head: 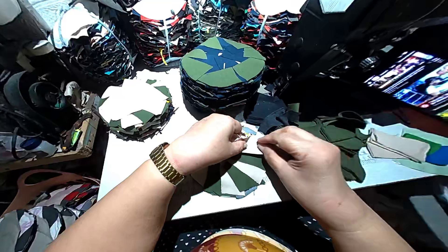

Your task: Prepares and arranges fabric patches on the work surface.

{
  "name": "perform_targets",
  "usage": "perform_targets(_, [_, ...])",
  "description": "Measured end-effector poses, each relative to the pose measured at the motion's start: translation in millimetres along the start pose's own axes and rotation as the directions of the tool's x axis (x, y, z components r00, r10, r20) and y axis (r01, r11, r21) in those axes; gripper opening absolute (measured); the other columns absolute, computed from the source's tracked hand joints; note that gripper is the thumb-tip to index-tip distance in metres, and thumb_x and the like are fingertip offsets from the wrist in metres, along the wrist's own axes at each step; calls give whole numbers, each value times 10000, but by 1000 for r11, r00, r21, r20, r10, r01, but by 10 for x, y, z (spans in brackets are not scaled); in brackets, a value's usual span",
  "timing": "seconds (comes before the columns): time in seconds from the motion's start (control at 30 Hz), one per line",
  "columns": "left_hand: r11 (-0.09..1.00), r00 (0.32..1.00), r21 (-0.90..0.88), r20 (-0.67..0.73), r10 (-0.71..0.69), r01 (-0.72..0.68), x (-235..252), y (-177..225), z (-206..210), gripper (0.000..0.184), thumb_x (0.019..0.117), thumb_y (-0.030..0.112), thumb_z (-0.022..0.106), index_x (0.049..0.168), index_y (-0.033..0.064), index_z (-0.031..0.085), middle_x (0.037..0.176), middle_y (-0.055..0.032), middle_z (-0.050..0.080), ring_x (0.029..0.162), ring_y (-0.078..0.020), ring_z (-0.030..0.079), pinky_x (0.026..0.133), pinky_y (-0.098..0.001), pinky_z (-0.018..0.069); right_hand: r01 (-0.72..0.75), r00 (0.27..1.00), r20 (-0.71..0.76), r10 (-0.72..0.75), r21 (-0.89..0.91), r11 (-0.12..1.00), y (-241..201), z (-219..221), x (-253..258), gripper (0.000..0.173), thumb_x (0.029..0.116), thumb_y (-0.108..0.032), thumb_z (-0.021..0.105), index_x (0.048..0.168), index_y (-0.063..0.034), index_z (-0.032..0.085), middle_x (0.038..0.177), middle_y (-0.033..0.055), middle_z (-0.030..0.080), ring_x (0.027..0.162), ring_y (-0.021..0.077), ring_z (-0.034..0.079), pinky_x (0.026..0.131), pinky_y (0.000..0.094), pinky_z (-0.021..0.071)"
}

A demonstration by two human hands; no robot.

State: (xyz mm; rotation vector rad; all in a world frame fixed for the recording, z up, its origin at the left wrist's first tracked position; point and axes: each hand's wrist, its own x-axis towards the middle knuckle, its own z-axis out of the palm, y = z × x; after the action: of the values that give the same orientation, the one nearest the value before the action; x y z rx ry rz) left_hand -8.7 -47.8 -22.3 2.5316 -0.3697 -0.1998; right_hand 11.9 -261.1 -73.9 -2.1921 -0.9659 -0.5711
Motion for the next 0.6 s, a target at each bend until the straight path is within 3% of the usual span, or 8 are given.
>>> perform_targets(0.13, [987,995,125,-44,-94,99,-18,39,-17,287,946,381,737,796,153,646,661,43,575,615,-113,560,581,-362,474,38,995,100,-24,-139,990,-17,14,-6,130,926,-84,640,925,-51,766,856,78,598,721,202,607,585,333,518])
perform_targets(0.27, [986,986,124,-134,-96,113,-38,6,-78,304,955,401,721,791,164,623,647,48,539,603,-104,534,568,-342,446,70,992,115,-58,-101,992,-75,-72,16,194,943,-75,602,1027,-43,774,937,89,611,781,206,611,625,337,526])
perform_targets(0.37, [982,986,141,-126,-106,124,-40,-21,-79,301,944,399,734,781,164,640,648,43,558,607,-114,550,571,-362,464,143,973,194,-128,-67,987,-116,-17,-47,252,935,-56,565,1089,-48,765,1012,114,647,886,265,637,703,397,558])
perform_targets(0.47, [968,990,209,-67,-128,139,-34,-31,-83,304,947,406,726,772,172,643,659,42,569,625,-127,567,579,-383,471,176,965,220,-142,-143,974,-213,71,-159,282,923,-57,562,1125,-34,758,997,135,641,875,309,628,669,403,552])
perform_targets(0.6, [956,985,237,-18,-172,171,-33,-39,-133,272,923,428,754,810,193,677,694,61,612,660,-115,597,619,-390,501,157,962,244,-119,-139,978,-356,95,-265,300,929,-89,540,1135,-20,747,956,119,610,838,278,603,643,361,532])
